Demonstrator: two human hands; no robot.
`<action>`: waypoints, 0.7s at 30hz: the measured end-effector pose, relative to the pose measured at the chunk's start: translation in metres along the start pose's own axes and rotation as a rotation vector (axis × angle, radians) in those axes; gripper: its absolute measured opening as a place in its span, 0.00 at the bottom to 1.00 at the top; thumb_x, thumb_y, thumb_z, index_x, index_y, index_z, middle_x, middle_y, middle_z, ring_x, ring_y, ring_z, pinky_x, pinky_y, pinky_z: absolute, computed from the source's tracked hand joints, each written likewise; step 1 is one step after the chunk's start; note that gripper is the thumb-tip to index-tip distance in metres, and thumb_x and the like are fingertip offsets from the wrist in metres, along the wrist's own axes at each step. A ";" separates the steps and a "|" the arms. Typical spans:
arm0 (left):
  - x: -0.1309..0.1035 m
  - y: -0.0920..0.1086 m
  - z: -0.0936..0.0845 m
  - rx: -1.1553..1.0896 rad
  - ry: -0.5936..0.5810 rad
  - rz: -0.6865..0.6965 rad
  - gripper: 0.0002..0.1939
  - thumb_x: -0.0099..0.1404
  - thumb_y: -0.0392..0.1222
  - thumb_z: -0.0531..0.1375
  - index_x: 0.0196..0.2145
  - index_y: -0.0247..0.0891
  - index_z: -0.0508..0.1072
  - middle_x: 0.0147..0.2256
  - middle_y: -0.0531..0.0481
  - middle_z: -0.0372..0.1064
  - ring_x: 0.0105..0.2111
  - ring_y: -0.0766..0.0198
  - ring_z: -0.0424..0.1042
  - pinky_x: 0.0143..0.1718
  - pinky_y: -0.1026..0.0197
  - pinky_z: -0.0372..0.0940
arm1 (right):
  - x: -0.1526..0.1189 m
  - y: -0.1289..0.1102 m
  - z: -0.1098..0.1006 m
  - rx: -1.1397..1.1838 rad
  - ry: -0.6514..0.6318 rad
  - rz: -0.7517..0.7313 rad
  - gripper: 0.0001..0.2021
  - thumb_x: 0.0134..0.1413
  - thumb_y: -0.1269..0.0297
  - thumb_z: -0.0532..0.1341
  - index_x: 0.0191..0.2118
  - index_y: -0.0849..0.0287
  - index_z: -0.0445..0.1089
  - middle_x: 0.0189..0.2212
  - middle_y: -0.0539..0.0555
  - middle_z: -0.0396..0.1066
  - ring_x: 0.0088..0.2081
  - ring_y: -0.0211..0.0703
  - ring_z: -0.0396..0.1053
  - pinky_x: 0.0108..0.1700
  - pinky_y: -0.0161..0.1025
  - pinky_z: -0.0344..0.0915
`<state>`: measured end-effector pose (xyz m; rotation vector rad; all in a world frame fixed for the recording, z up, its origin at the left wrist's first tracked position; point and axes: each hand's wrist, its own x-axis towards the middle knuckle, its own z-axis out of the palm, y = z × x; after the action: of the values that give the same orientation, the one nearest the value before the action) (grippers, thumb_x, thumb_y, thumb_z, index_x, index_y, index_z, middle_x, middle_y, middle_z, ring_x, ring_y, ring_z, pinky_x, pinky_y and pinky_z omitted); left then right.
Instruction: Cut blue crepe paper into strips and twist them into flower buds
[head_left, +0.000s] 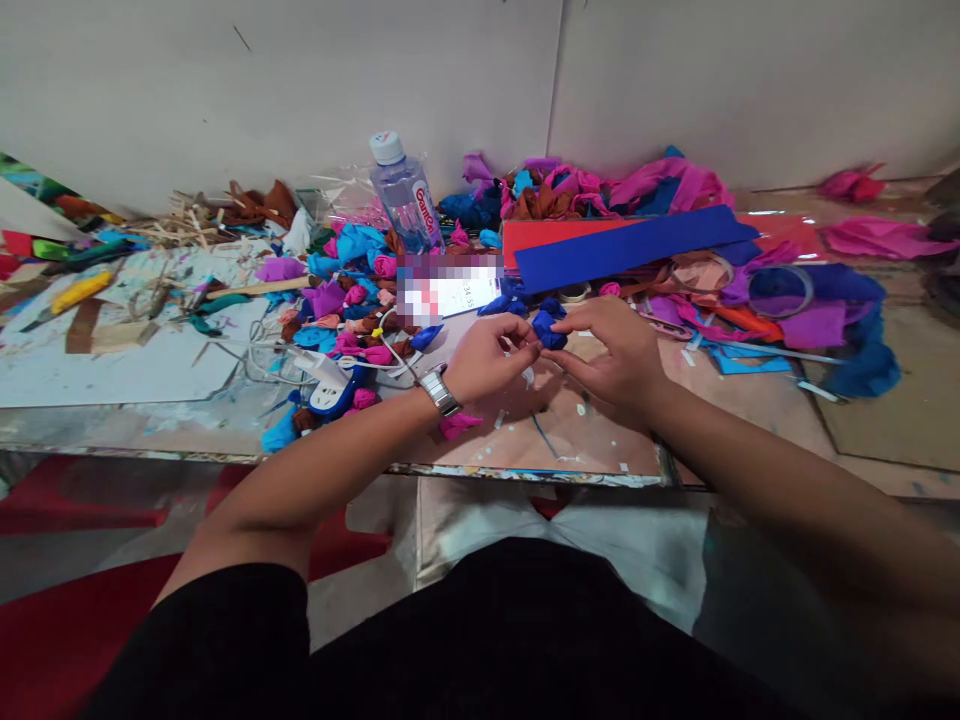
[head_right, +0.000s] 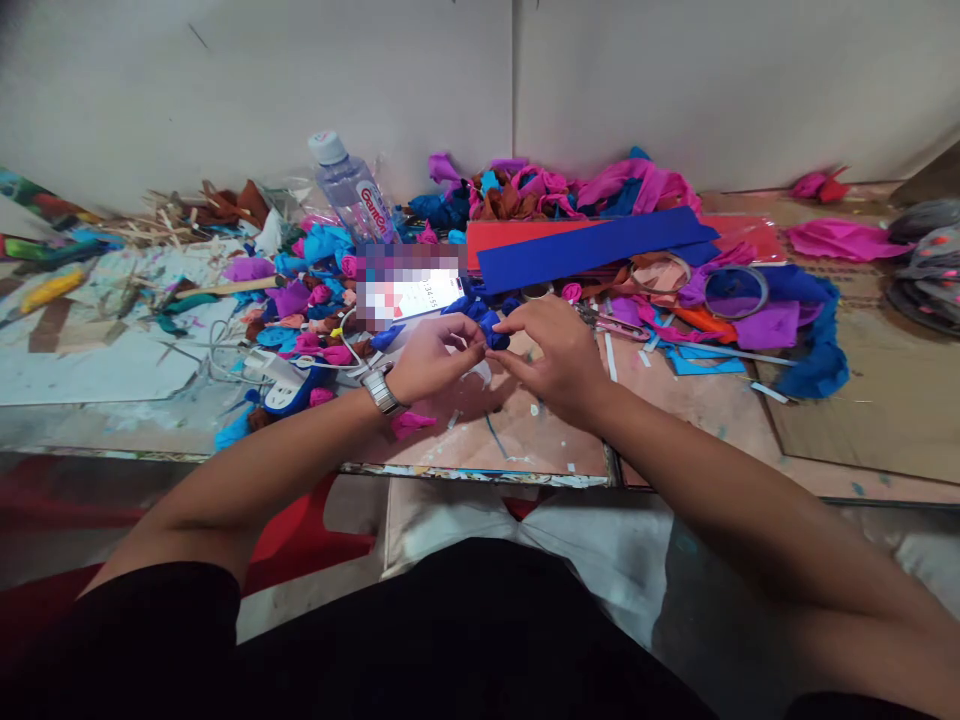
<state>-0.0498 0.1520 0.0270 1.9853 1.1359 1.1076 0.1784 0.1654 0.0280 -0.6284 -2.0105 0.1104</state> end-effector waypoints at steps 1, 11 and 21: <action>0.000 -0.001 0.000 0.002 0.002 -0.009 0.08 0.67 0.45 0.66 0.32 0.38 0.80 0.32 0.49 0.80 0.30 0.65 0.74 0.34 0.61 0.67 | 0.000 0.000 0.000 -0.001 0.001 -0.003 0.13 0.64 0.48 0.74 0.46 0.49 0.80 0.41 0.55 0.84 0.43 0.56 0.81 0.48 0.54 0.72; 0.000 -0.001 0.002 -0.070 0.028 -0.057 0.11 0.67 0.48 0.67 0.30 0.39 0.78 0.29 0.50 0.78 0.29 0.65 0.72 0.32 0.61 0.67 | 0.001 0.000 -0.001 0.013 0.015 0.026 0.13 0.64 0.47 0.74 0.45 0.48 0.80 0.41 0.54 0.85 0.43 0.55 0.81 0.47 0.53 0.74; 0.000 -0.002 0.002 -0.057 -0.002 -0.066 0.13 0.68 0.49 0.67 0.30 0.39 0.77 0.29 0.50 0.77 0.28 0.65 0.72 0.32 0.61 0.64 | 0.000 -0.002 0.001 0.045 0.009 0.025 0.13 0.63 0.48 0.74 0.46 0.47 0.80 0.40 0.53 0.84 0.42 0.55 0.80 0.48 0.54 0.72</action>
<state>-0.0484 0.1530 0.0246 1.8915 1.1483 1.0911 0.1773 0.1639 0.0282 -0.6245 -1.9865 0.1664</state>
